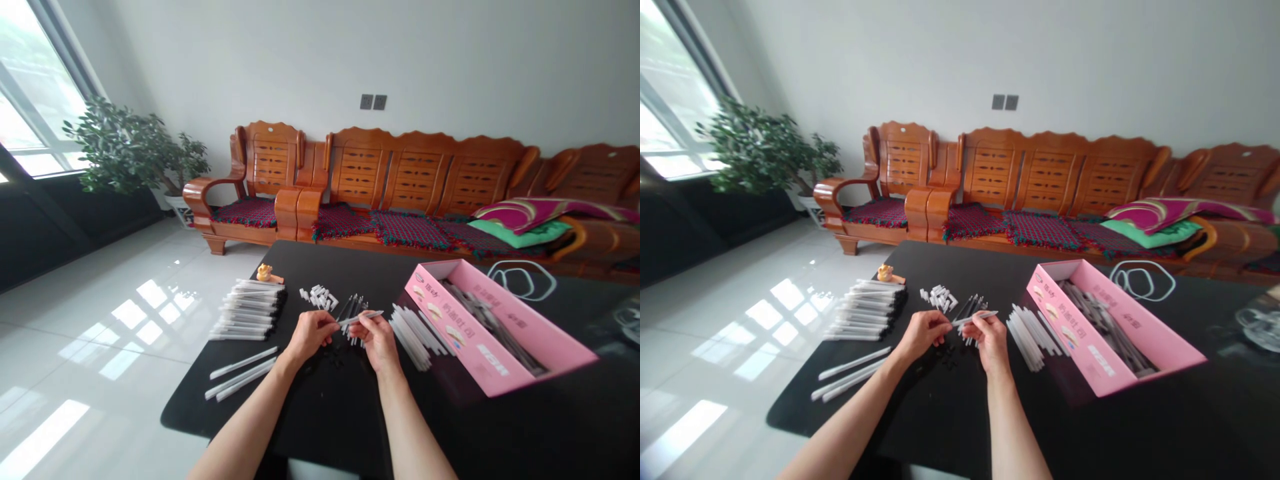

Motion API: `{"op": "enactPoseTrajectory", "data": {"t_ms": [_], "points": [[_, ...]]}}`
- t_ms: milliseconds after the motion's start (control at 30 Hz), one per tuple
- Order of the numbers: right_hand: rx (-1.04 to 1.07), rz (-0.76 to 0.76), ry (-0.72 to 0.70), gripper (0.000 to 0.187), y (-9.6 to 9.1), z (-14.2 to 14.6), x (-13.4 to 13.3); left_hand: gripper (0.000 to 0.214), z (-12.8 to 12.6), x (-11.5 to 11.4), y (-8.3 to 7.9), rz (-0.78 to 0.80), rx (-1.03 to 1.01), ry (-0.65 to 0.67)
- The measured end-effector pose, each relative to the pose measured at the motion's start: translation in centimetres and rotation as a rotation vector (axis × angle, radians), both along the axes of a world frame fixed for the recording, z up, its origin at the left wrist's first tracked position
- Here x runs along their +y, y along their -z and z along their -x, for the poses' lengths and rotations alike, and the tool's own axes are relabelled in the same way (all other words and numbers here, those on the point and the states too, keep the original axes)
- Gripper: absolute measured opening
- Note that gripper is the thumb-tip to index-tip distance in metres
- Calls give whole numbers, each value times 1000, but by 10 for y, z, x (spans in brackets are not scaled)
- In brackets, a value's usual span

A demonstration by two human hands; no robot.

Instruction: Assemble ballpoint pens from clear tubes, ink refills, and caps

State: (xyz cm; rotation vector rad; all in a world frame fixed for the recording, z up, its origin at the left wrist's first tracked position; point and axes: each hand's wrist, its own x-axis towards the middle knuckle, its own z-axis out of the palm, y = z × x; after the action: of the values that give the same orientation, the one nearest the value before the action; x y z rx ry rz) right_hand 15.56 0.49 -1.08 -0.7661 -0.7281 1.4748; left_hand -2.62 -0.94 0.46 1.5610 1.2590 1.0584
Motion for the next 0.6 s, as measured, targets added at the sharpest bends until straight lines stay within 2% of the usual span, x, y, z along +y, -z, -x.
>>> {"op": "enactPoseTrajectory", "data": {"t_ms": [100, 167, 233, 300, 400, 467, 600], "points": [[8, -6, -10, 29, -1, 0, -2, 20, -3, -3, -10, -8, 44, -13], [11, -6, 4, 30, -3, -1, -1, 19, -4, -9, -17, -69, 113, -46], [17, -9, 55, 30, -6, -3, 0, 24, 0, -19, -23, -176, 251, -138], [24, -21, 106, 30, -13, -7, 2, 39, 12, -36, -25, -243, 432, -264], [18, -44, 116, 28, -26, -12, 0, 47, 44, -69, -21, -194, 638, -399], [8, -50, 106, 27, -34, -13, -6, 41, 67, -92, -14, -152, 728, -471], [1, -33, 103, 27, -45, -11, -23, 36, 96, -125, 0, 13, 871, -495]]}}
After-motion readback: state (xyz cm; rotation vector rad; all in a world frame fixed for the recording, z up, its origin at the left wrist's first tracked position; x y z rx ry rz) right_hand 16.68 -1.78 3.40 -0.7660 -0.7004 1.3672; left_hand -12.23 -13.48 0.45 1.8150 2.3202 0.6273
